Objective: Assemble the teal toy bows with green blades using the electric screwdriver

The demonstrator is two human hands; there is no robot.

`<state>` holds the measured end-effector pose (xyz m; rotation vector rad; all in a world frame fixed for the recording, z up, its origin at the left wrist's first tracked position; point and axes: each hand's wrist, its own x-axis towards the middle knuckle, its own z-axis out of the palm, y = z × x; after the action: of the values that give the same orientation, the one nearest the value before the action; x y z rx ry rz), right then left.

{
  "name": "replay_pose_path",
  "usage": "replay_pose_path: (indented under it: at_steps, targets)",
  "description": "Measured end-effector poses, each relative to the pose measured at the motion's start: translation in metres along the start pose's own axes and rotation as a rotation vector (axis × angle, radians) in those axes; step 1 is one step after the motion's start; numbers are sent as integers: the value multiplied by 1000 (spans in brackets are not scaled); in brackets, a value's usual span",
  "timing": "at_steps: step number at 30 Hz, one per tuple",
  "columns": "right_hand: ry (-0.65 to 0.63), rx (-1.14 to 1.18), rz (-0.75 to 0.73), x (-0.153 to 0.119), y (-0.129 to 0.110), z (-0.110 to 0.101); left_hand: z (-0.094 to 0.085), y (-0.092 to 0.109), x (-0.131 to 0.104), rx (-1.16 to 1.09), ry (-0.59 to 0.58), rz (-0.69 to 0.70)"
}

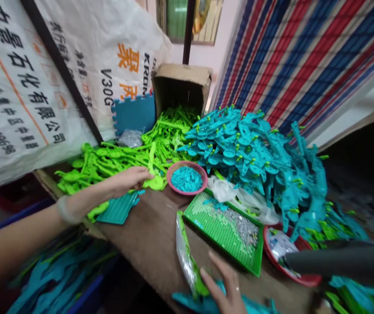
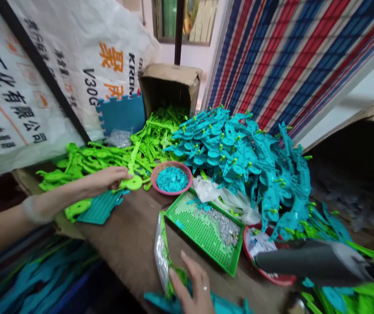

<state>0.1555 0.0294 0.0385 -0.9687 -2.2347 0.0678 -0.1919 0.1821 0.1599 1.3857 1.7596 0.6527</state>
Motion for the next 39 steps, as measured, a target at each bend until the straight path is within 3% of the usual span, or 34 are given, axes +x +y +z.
replay_pose_path:
  at_steps: [3, 5, 8, 10, 13, 18, 20, 22, 26, 28, 31, 39]
  targets:
    - [-98, 47, -181, 24, -36, -38, 74, -23, -100, -185, -176, 14]
    - [-174, -6, -320, 34, -57, -50, 116, -35, -156, -361, -244, 3]
    - [-216, -38, -323, 29, -71, -54, 156, -44, -202, -533, -235, -61]
    - [-248, -6, -229, 20, -69, -54, 170, -44, -205, -549, -274, -31]
    - [-246, 60, -121, 10, -50, -58, 172, -41, -179, -395, -300, 192]
    - [-31, 90, 188, 3, -9, -60, 153, -46, -127, 233, 149, 717]
    - [-9, 107, 277, 1, -4, -58, 153, -54, -128, 346, 168, 832]
    - [-41, 174, 317, 2, -7, -54, 159, -63, -140, 306, 109, 804]
    - [-296, 309, 239, 16, -14, -38, 175, -79, -165, 78, -99, 411]
    - [-431, 309, 207, 21, -13, -29, 180, -82, -166, -30, -236, 297]
    - [-535, 334, 214, 21, -6, -24, 187, -84, -160, -136, -367, 288]
    - [-473, 451, 275, 25, 6, -40, 191, -94, -164, -144, -277, 391]
